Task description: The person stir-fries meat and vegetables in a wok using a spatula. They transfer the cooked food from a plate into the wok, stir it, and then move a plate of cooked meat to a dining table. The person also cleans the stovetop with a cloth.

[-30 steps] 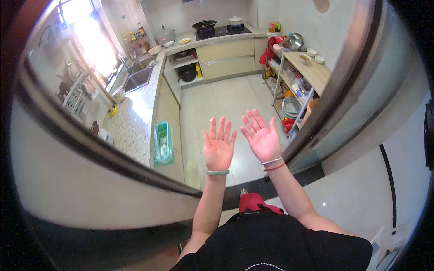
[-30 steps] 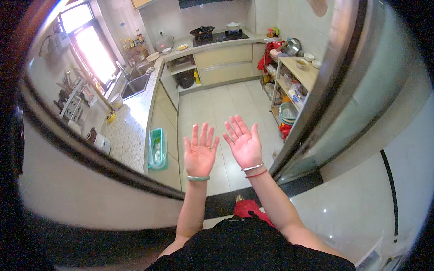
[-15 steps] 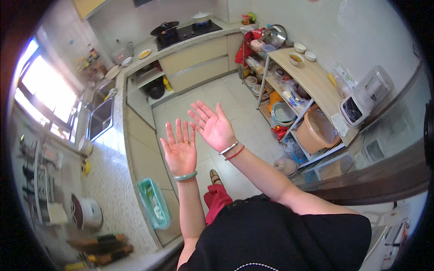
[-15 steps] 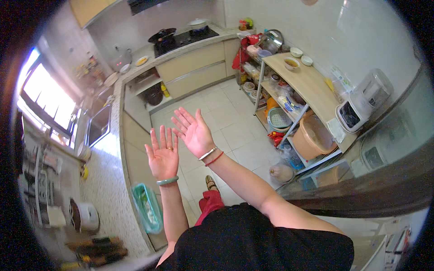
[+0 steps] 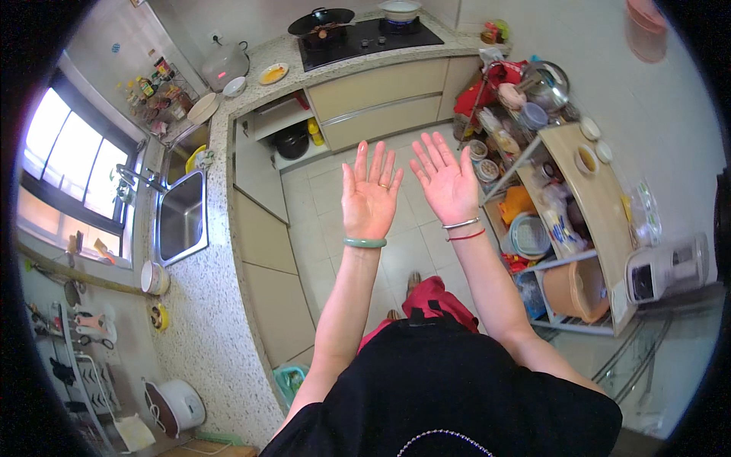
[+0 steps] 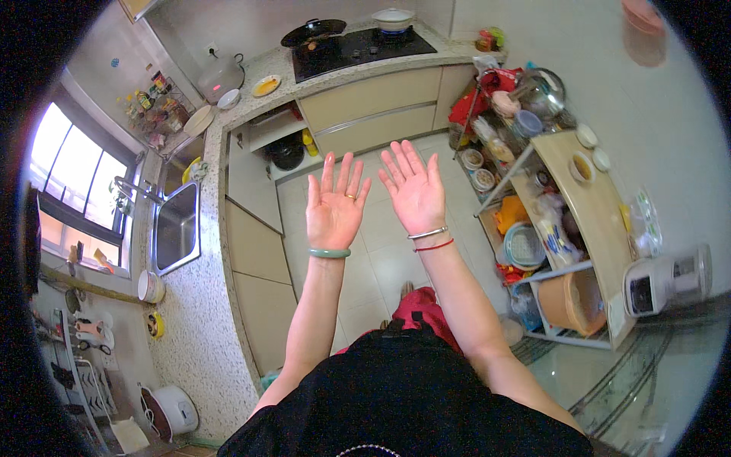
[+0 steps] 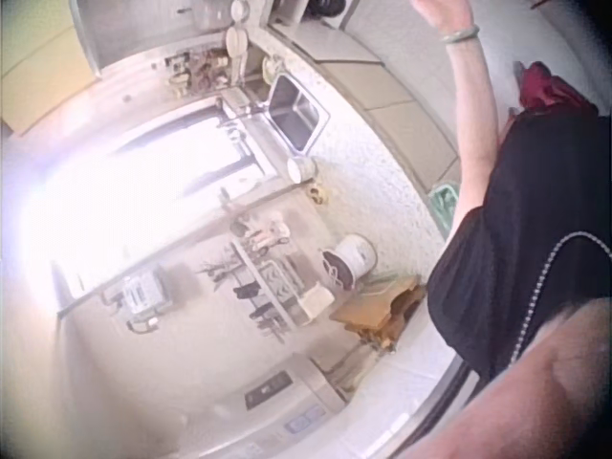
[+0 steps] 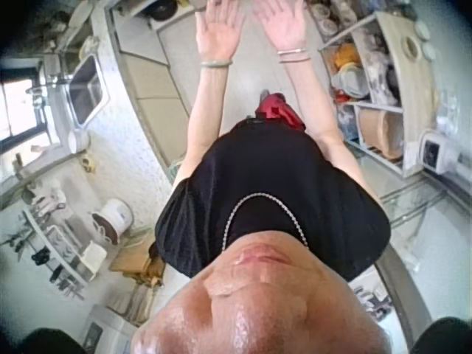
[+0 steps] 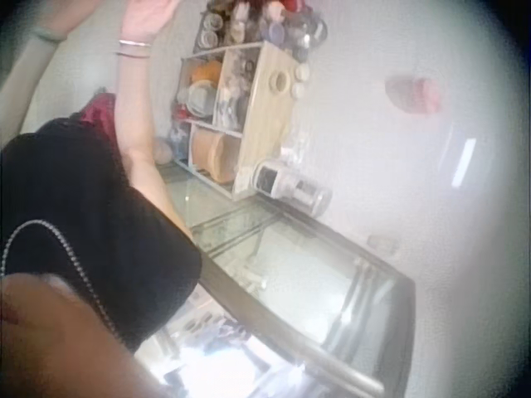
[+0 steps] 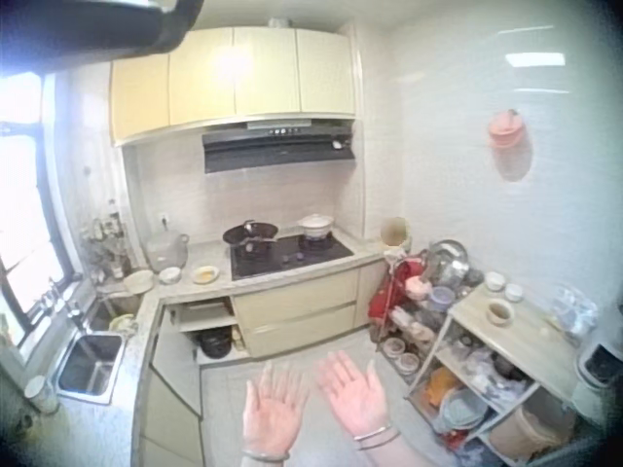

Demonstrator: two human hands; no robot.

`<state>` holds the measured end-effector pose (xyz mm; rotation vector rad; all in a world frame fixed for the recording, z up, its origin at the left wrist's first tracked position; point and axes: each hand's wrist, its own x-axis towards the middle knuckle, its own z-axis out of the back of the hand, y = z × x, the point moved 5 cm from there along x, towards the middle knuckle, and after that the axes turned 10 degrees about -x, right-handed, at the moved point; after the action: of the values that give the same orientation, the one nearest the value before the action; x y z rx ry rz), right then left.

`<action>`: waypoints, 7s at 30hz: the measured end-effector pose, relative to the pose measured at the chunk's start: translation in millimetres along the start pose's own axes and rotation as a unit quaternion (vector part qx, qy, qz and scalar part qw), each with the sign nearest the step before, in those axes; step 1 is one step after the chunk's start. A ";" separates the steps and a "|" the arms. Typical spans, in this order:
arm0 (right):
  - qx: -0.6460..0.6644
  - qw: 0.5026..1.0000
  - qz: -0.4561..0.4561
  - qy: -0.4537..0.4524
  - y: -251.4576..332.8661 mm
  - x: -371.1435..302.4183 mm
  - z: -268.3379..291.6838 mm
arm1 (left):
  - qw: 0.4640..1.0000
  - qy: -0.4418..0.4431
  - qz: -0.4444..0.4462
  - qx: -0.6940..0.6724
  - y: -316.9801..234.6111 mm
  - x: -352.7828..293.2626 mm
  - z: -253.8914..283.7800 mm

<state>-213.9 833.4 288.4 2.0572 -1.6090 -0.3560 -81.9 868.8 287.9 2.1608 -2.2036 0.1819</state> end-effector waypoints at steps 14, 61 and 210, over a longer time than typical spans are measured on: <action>-0.037 0.993 -0.058 0.096 -29.2 371.7 -9.9 | 0.993 -0.018 -0.112 0.042 -116.9 310.3 37.4; -0.984 0.129 0.012 0.119 -30.3 842.8 -37.4 | 0.940 -0.292 0.165 0.052 -278.0 739.0 224.5; -0.951 0.246 0.151 0.108 -100.0 876.1 45.2 | 0.920 -0.330 0.041 0.207 -284.7 737.9 221.0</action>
<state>80.7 1.0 283.1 -0.2663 -0.2261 -0.9957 196.1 105.3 169.6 2.6517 -2.8249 -0.1176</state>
